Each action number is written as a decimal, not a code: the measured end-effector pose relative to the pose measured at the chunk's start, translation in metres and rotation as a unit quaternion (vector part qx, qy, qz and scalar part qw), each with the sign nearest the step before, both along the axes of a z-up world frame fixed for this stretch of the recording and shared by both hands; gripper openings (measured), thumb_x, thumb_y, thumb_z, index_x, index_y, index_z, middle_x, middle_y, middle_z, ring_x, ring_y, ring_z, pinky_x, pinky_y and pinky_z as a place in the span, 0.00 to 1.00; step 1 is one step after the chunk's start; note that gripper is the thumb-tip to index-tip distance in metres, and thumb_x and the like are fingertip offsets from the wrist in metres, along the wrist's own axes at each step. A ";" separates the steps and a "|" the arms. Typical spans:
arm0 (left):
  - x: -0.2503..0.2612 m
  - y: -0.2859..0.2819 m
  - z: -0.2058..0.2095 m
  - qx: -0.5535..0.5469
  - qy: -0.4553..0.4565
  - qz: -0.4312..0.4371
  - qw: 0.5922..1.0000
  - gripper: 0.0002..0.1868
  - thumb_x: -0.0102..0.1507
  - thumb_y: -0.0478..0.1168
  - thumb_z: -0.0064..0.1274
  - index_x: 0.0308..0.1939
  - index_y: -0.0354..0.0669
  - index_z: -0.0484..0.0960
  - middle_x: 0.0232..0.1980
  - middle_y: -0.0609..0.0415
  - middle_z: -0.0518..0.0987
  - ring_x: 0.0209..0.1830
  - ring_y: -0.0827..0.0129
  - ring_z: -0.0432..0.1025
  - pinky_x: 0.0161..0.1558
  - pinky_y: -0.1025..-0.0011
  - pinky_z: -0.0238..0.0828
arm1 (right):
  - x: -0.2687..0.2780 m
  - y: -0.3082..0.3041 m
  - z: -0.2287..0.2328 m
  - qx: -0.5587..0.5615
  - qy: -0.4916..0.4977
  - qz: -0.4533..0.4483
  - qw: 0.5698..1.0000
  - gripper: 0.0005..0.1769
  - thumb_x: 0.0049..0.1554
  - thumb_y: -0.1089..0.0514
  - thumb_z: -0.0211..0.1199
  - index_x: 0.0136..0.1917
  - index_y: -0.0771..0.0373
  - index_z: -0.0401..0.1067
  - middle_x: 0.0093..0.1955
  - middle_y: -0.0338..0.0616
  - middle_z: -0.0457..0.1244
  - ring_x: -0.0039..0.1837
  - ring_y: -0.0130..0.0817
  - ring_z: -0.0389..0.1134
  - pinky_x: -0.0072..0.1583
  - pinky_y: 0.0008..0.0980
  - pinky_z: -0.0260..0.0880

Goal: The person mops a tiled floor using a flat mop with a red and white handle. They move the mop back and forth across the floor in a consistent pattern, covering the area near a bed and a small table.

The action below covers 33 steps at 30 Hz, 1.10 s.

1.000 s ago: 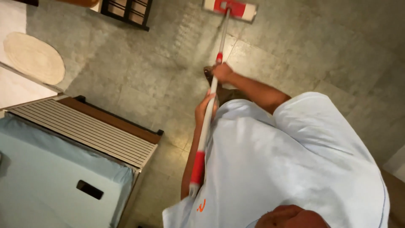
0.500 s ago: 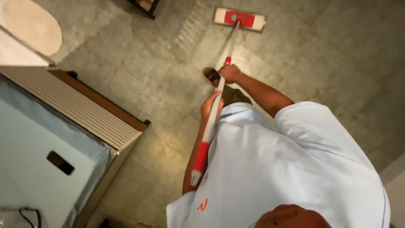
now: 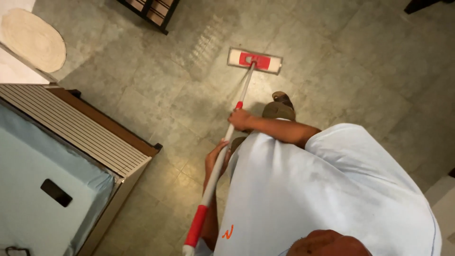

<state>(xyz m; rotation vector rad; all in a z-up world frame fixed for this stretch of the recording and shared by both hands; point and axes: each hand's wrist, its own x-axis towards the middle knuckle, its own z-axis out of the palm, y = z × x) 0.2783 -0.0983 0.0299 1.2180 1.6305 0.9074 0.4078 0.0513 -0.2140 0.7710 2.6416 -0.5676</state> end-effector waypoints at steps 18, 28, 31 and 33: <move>0.224 0.144 -0.102 -0.033 0.025 0.027 0.999 0.23 0.60 0.35 0.61 0.58 0.63 0.83 0.68 0.46 0.75 0.68 0.59 0.69 0.66 0.60 0.70 | 0.209 0.184 -0.087 0.022 -0.050 -0.022 0.998 0.18 0.46 0.47 0.71 0.52 0.45 0.80 0.52 0.37 0.70 0.63 0.48 0.68 0.55 0.53 0.73; 0.263 0.070 -0.037 -0.030 0.014 0.072 0.997 0.19 0.61 0.31 0.58 0.56 0.45 0.84 0.67 0.40 0.75 0.66 0.51 0.70 0.62 0.55 0.71 | 0.227 0.092 -0.026 -0.010 -0.036 0.067 0.997 0.10 0.53 0.52 0.60 0.42 0.52 0.82 0.45 0.42 0.74 0.52 0.43 0.76 0.53 0.48 0.75; 0.283 0.066 -0.034 -0.052 0.020 0.085 0.995 0.20 0.60 0.31 0.58 0.55 0.52 0.86 0.67 0.43 0.76 0.65 0.52 0.71 0.59 0.59 0.74 | 0.245 0.086 -0.011 0.042 0.027 0.091 0.995 0.09 0.47 0.53 0.63 0.39 0.50 0.82 0.41 0.41 0.72 0.47 0.44 0.76 0.49 0.47 0.75; 0.298 0.073 -0.044 -0.036 0.004 0.112 0.993 0.19 0.59 0.29 0.58 0.53 0.50 0.87 0.66 0.43 0.77 0.65 0.52 0.72 0.58 0.60 0.74 | 0.258 0.098 -0.005 0.057 0.041 0.093 0.993 0.09 0.47 0.53 0.62 0.38 0.51 0.82 0.39 0.43 0.72 0.45 0.46 0.76 0.48 0.50 0.74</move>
